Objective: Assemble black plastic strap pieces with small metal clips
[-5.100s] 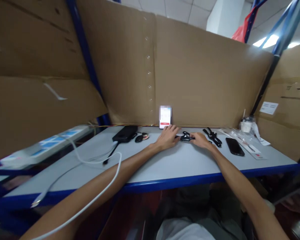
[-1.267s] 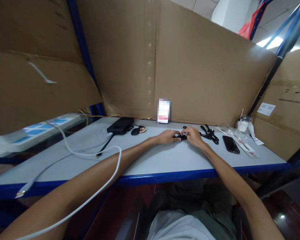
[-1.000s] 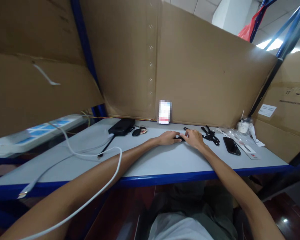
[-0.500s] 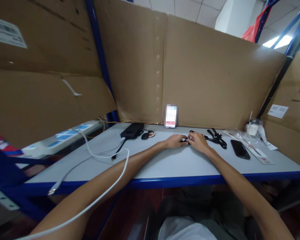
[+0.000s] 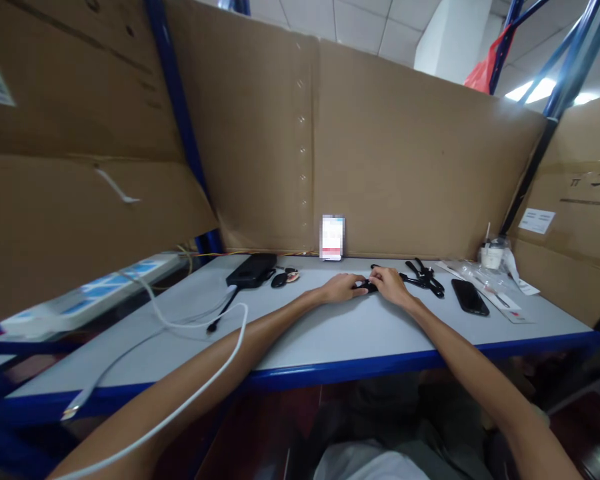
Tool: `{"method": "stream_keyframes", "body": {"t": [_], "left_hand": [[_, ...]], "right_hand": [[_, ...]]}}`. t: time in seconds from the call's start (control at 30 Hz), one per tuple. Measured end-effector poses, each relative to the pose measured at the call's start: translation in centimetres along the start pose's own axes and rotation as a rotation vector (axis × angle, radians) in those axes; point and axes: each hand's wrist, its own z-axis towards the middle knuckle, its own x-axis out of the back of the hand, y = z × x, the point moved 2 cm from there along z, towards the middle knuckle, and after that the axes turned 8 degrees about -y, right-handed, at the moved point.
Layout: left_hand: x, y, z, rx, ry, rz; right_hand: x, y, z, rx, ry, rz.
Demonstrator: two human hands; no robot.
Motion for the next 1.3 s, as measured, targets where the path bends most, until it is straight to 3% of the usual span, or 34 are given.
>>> {"method": "stream_keyframes", "body": {"t": [0.17,0.27,0.37,0.5,0.67,0.93,1.1,1.3], "left_hand": [[0.2,0.4,-0.4,-0.005,-0.01,-0.008],[0.3,0.5,-0.4,0.015,-0.019,-0.016],[0.3,0.6,-0.5,0.022,-0.026,-0.017],[0.2,0.7,-0.5,0.018,-0.014,-0.01],[-0.1,0.4,-0.3,0.01,-0.002,-0.011],[-0.4,0.1,0.0,0.016,0.008,0.014],[-0.1,0.3,0.0,0.036,0.002,0.008],[0.0,0.2,-0.2,0.04,-0.001,-0.017]], "right_hand": [[0.2,-0.1,-0.3,0.037,-0.04,-0.027],[0.7,-0.5,-0.7,0.058,0.006,-0.073],[1.1,-0.9,-0.9,-0.015,0.058,-0.081],[1.0,-1.6,-1.0,-0.104,-0.017,-0.099],[0.7,-2.0,-1.0,-0.035,-0.036,-0.105],[0.3,-1.6,-0.7,-0.04,-0.068,-0.094],[1.1,-0.9,-0.5,-0.008,0.01,-0.2],[2.1,1.2,-0.7,-0.18,-0.032,-0.248]]}}
